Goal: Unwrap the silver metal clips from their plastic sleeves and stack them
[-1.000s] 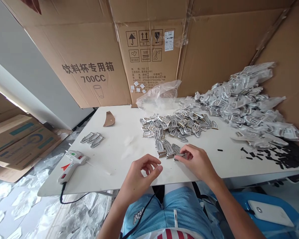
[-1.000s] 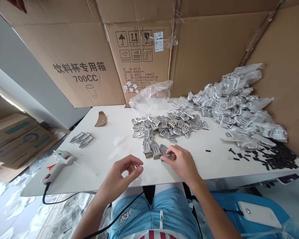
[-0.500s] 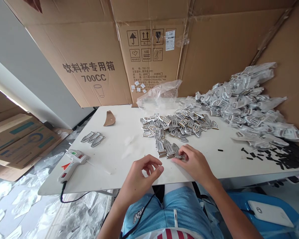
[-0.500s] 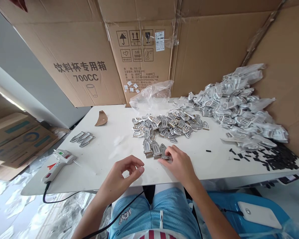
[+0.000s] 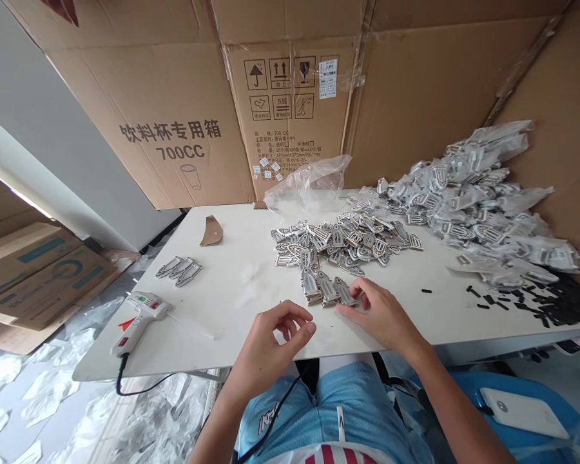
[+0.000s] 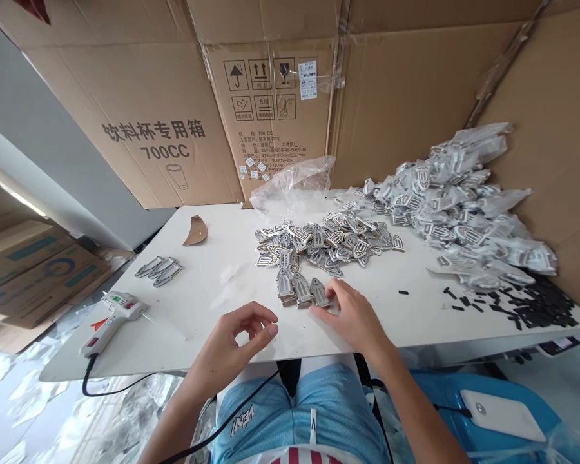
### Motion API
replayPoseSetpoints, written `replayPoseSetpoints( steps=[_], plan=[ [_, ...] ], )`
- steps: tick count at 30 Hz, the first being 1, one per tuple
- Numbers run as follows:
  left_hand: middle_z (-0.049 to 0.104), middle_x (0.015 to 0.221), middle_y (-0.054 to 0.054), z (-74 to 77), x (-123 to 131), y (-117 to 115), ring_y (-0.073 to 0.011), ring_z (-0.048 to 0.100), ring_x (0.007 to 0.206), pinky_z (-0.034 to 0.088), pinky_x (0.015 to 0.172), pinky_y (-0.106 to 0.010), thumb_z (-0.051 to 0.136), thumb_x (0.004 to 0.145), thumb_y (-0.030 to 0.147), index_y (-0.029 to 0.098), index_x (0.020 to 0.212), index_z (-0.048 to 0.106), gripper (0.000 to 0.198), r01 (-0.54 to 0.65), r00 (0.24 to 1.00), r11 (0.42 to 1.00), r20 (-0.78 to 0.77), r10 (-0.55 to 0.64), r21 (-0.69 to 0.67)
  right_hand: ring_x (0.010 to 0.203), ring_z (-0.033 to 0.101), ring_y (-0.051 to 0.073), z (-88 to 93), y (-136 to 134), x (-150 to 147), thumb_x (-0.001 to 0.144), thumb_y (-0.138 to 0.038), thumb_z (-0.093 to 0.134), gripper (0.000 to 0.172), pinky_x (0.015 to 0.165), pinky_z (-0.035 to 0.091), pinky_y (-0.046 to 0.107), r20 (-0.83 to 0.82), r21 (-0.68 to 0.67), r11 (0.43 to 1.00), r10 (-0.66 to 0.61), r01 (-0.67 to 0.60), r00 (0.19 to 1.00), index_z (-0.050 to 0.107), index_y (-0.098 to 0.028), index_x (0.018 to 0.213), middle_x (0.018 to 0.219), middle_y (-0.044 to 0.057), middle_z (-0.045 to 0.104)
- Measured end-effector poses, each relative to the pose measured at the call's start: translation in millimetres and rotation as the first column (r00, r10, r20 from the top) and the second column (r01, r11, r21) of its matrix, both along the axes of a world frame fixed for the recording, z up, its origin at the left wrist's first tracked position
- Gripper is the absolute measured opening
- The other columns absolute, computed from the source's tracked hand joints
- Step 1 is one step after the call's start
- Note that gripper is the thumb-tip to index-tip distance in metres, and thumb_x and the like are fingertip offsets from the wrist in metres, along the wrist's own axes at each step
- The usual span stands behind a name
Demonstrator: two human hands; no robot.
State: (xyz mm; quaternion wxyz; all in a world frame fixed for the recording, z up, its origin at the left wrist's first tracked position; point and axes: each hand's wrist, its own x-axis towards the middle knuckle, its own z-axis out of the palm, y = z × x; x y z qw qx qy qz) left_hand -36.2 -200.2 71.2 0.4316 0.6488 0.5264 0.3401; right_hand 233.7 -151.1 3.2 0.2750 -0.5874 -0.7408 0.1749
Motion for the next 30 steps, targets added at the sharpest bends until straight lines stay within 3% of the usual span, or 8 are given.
replayPoseSetpoints(
  steps=[2,4,7,11,15,19,25,30],
  plan=[
    [0.071,0.078,-0.001,0.2,-1,0,-0.0184,0.064,0.074,0.053,0.073,-0.032,0.071,0.099,0.047,0.024,0.100,0.078,0.024,-0.002,1.000,1.000,-0.001,0.002,0.002,0.083,0.066,0.024,-2.0,6,10,0.097,-0.058,0.073,0.033,0.074,0.054,0.037,-0.017,0.011,1.000,0.012,-0.012,1.000,0.060,-0.028,0.100,0.098,0.003,0.071],
    [0.072,0.079,-0.002,-0.6,-1,0,-0.0186,0.064,0.076,0.053,0.073,-0.032,0.070,0.099,0.048,0.024,0.100,0.078,0.025,-0.008,1.000,1.000,-0.009,0.008,0.004,0.108,0.068,0.028,-7.4,13,19,0.103,-0.060,0.065,0.034,0.091,0.057,0.042,-0.017,0.058,0.998,0.037,-0.036,0.999,0.065,-0.027,0.112,0.118,0.007,0.073],
    [0.073,0.082,-0.002,-4.3,-5,2,-0.0194,0.065,0.077,0.053,0.073,-0.033,0.070,0.099,0.049,0.025,0.100,0.078,0.026,-0.043,0.998,0.999,-0.051,0.044,0.018,0.132,0.059,0.032,-19.0,23,27,0.112,-0.054,0.051,0.036,0.110,0.050,0.051,0.018,0.132,0.990,0.046,-0.048,0.999,0.067,-0.028,0.131,0.141,0.009,0.070],
    [0.076,0.087,-0.002,-12.5,-20,8,-0.0215,0.067,0.078,0.052,0.075,-0.036,0.068,0.099,0.049,0.026,0.101,0.075,0.024,-0.172,0.949,0.979,-0.248,0.194,0.107,0.119,0.060,0.034,-30.3,30,30,0.113,-0.044,0.047,0.032,0.104,0.052,0.053,0.079,0.186,0.981,0.034,-0.048,0.996,0.069,-0.025,0.125,0.126,0.011,0.073],
    [0.078,0.100,-0.005,-22.0,-44,16,-0.0279,0.072,0.090,0.052,0.077,-0.041,0.063,0.101,0.044,0.026,0.104,0.071,0.019,-0.243,0.788,0.930,-0.504,0.354,0.274,0.110,0.061,0.035,-34.4,30,30,0.108,-0.044,0.054,0.022,0.092,0.053,0.049,0.084,0.227,0.973,-0.055,0.034,0.995,0.067,-0.026,0.107,0.113,0.012,0.069],
    [0.076,0.122,-0.009,-34.6,-64,21,-0.0354,0.069,0.112,0.055,0.087,-0.049,0.063,0.101,0.036,0.025,0.118,0.071,0.022,-0.151,0.696,0.920,-0.622,0.358,0.360,0.104,0.061,0.034,-36.9,29,33,0.107,-0.045,0.054,0.021,0.089,0.052,0.047,0.059,0.203,0.975,-0.106,0.092,0.993,0.061,-0.026,0.100,0.107,0.011,0.068],
    [0.070,0.143,-0.010,-53.1,-67,20,-0.0385,0.059,0.133,0.055,0.105,-0.056,0.066,0.100,0.030,0.027,0.138,0.064,0.038,-0.014,0.678,0.936,-0.684,0.267,0.351,0.097,0.064,0.033,-32.1,24,35,0.104,-0.051,0.057,0.025,0.085,0.051,0.045,0.004,0.168,0.975,-0.147,0.145,0.989,0.062,-0.026,0.100,0.103,0.010,0.071],
    [0.066,0.146,-0.014,-60.5,-56,25,-0.0406,0.056,0.134,0.055,0.105,-0.059,0.062,0.103,0.031,0.023,0.140,0.063,0.038,-0.045,0.653,0.922,-0.687,0.319,0.385,0.088,0.069,0.028,-18.2,18,32,0.095,-0.053,0.070,0.028,0.081,0.055,0.041,-0.199,0.088,0.978,-0.171,0.191,0.965,0.065,-0.026,0.095,0.102,0.009,0.074]
  ],
)
